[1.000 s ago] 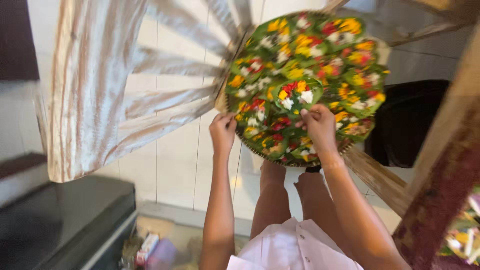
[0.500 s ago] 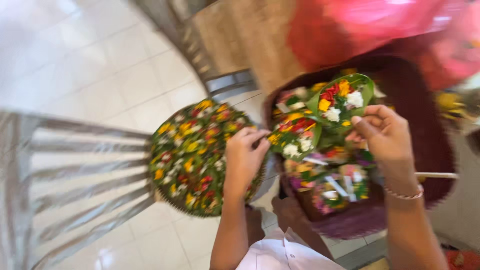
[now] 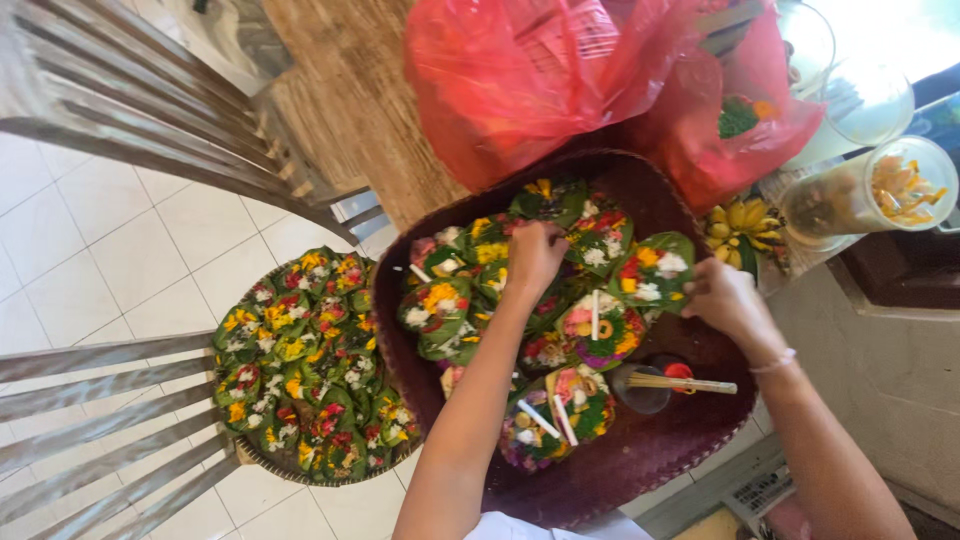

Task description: The person prepares ritual offerings by placing colorful flowers, white rice, and small snack items onto green palm leaves arranged in baskets.

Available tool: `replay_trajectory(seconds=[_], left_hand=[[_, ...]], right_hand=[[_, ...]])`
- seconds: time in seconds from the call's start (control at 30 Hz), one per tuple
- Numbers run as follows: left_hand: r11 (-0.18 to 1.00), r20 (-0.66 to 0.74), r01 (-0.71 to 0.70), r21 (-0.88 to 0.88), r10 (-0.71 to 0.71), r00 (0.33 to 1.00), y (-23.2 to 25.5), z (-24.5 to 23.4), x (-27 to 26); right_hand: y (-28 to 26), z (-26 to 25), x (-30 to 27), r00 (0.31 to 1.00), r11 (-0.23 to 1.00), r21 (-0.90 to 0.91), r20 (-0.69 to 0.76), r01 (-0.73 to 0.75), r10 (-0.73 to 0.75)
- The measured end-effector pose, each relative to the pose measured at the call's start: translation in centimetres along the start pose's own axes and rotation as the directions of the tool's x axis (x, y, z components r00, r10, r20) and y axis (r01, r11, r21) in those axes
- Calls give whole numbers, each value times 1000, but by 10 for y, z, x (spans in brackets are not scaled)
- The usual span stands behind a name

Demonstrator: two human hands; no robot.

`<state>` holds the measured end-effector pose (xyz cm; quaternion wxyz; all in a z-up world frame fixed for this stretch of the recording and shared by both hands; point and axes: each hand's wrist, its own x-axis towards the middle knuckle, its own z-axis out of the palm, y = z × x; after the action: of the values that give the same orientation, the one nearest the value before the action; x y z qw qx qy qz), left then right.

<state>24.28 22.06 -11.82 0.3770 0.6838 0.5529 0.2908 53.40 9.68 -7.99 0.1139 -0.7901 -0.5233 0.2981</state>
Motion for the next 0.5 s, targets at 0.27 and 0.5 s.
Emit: replay_trajectory(seconds=[0.27, 0.5], left_hand=[[963, 22, 91, 255, -100, 995, 29, 6, -4], [970, 74, 65, 235, -85, 994, 50, -16, -26]], right_hand=[[45, 71, 33, 997, 992, -101, -19, 76, -78], [2, 41, 11, 992, 851, -510, 37, 123, -121]])
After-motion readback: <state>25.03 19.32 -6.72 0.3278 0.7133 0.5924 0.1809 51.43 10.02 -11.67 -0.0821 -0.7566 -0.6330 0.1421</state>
